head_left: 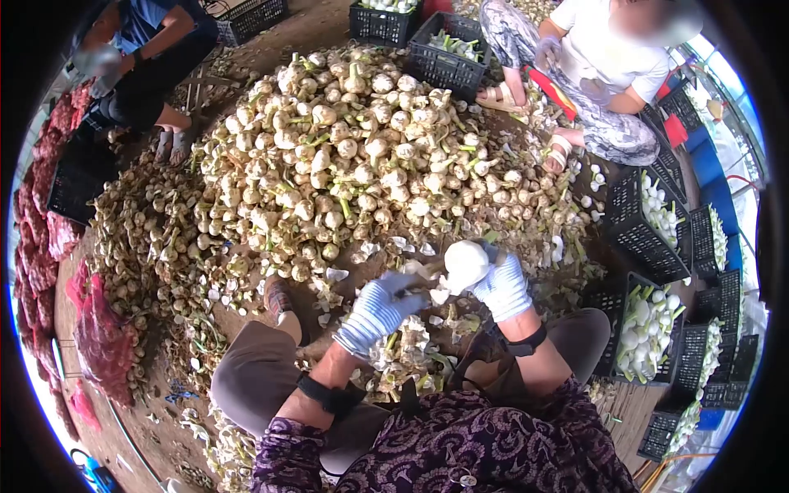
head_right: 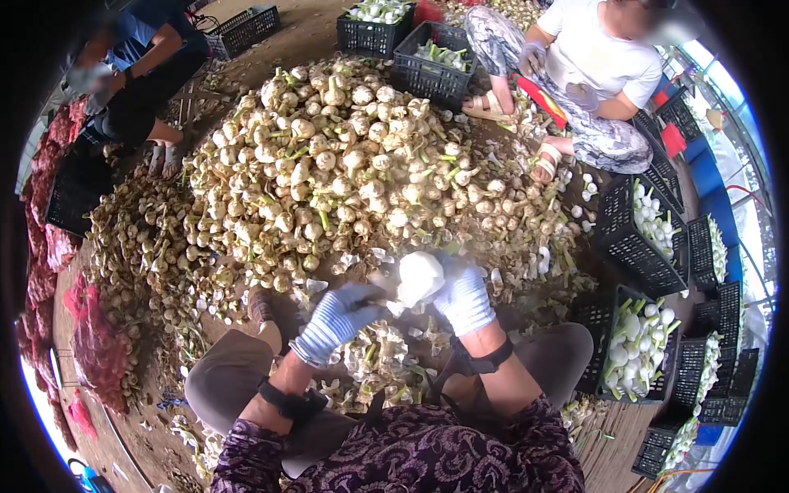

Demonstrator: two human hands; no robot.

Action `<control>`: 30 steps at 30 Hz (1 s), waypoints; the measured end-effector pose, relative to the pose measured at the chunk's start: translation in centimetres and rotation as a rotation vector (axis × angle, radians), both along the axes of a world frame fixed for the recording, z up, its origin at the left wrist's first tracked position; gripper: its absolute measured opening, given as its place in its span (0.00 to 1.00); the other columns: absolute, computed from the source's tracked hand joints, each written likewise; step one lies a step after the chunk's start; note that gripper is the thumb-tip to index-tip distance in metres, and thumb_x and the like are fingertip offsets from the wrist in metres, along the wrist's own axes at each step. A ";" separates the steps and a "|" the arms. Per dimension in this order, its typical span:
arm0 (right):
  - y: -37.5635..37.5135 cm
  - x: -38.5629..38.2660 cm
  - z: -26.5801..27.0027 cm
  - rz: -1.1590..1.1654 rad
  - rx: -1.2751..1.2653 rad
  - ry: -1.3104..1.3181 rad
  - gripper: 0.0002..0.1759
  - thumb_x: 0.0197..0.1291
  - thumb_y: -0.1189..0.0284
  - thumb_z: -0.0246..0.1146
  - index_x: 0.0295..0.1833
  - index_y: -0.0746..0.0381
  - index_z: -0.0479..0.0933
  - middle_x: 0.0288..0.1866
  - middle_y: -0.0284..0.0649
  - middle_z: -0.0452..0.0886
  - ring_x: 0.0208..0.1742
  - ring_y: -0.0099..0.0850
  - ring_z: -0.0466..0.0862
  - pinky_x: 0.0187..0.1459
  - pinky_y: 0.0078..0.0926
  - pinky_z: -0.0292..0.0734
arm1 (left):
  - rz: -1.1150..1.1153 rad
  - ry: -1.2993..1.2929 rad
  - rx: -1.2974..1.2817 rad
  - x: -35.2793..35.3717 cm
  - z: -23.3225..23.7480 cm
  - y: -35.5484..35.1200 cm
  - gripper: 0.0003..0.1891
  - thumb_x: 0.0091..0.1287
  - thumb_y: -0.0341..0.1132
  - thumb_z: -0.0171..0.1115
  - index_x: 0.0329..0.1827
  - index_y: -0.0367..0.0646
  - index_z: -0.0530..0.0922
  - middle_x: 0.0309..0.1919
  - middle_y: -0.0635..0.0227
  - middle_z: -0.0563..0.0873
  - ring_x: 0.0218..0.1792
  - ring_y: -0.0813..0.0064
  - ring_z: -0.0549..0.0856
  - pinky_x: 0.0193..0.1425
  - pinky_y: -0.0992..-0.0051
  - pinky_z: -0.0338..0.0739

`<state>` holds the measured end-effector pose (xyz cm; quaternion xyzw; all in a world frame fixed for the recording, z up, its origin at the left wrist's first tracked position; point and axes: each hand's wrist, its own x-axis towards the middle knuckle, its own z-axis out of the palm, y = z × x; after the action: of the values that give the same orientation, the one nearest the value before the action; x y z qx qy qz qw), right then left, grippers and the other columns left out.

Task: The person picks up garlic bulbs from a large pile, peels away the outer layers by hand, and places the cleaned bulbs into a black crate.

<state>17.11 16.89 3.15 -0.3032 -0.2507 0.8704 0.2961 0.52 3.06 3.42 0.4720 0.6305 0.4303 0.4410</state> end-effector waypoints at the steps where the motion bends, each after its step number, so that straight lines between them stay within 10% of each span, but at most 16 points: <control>1: 0.0 0.0 0.0 0.000 0.006 0.001 0.11 0.53 0.75 0.64 0.43 0.66 0.78 0.36 0.39 0.82 0.36 0.28 0.83 0.36 0.25 0.81 | -0.012 -0.191 -0.032 0.7 0.2 0.2 0.14 0.63 0.41 0.61 0.41 0.39 0.82 0.26 0.68 0.82 0.30 0.80 0.79 0.35 0.79 0.73; 4: -1.3 0.3 -0.9 0.002 1.058 -0.781 0.07 0.55 0.76 0.61 0.38 0.68 0.76 0.34 0.40 0.80 0.35 0.29 0.82 0.38 0.27 0.80 | 0.036 -0.652 -0.084 2.5 1.5 0.6 0.18 0.65 0.49 0.59 0.33 0.40 0.83 0.18 0.74 0.80 0.20 0.86 0.73 0.23 0.81 0.66; 6: -2.4 -0.4 -1.5 -0.241 0.245 -0.230 0.07 0.53 0.78 0.59 0.38 0.66 0.72 0.35 0.39 0.77 0.37 0.32 0.80 0.45 0.31 0.79 | 0.107 -0.647 -0.117 3.1 1.7 1.1 0.18 0.63 0.48 0.61 0.28 0.40 0.82 0.15 0.73 0.78 0.18 0.87 0.73 0.20 0.80 0.66; 10: -2.6 -0.5 -2.1 -0.220 -0.015 -0.039 0.09 0.55 0.76 0.58 0.41 0.67 0.71 0.37 0.41 0.77 0.40 0.34 0.80 0.45 0.32 0.79 | 0.105 -0.172 0.093 3.0 0.6 1.1 0.15 0.59 0.44 0.63 0.22 0.41 0.81 0.14 0.67 0.79 0.16 0.79 0.77 0.19 0.75 0.69; 13: -2.0 1.2 -2.5 -0.121 -0.207 0.018 0.09 0.59 0.73 0.55 0.43 0.66 0.71 0.37 0.42 0.78 0.39 0.33 0.80 0.42 0.30 0.80 | 0.030 0.846 0.468 1.1 0.5 1.2 0.09 0.51 0.35 0.60 0.14 0.46 0.75 0.13 0.64 0.76 0.16 0.61 0.77 0.21 0.65 0.68; 16: -2.2 1.6 -0.6 -0.167 -0.146 -0.071 0.13 0.62 0.67 0.54 0.48 0.63 0.73 0.37 0.40 0.80 0.33 0.29 0.82 0.25 0.20 0.80 | -0.155 1.329 -0.125 -1.2 0.1 1.4 0.04 0.50 0.35 0.59 0.21 0.49 0.79 0.19 0.68 0.81 0.24 0.66 0.81 0.30 0.62 0.71; 18: -0.6 3.9 -2.6 -0.097 -0.366 0.159 0.16 0.58 0.66 0.58 0.49 0.63 0.73 0.38 0.41 0.80 0.32 0.28 0.82 0.23 0.19 0.79 | 0.039 1.361 -0.041 -2.6 -1.4 1.5 0.05 0.52 0.36 0.58 0.28 0.48 0.81 0.22 0.68 0.82 0.27 0.65 0.82 0.33 0.60 0.71; 24: -1.7 4.5 -2.8 -0.116 -0.220 0.278 0.22 0.52 0.66 0.62 0.52 0.63 0.72 0.42 0.42 0.80 0.34 0.31 0.82 0.27 0.21 0.81 | -0.066 0.388 -0.026 2.8 2.7 2.2 0.16 0.56 0.47 0.64 0.36 0.43 0.82 0.27 0.56 0.83 0.30 0.59 0.83 0.35 0.64 0.77; 30: -3.4 2.8 -2.6 -0.165 -0.160 0.117 0.26 0.55 0.65 0.61 0.52 0.74 0.69 0.48 0.50 0.77 0.46 0.40 0.80 0.48 0.38 0.77 | 0.069 -0.061 0.127 4.8 1.6 2.6 0.11 0.56 0.33 0.68 0.37 0.35 0.83 0.24 0.66 0.84 0.23 0.80 0.82 0.28 0.78 0.77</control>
<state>19.93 13.49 0.57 -0.2940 -0.1370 0.8766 0.3555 5.33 5.69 4.99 0.4637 0.6039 0.4986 0.4142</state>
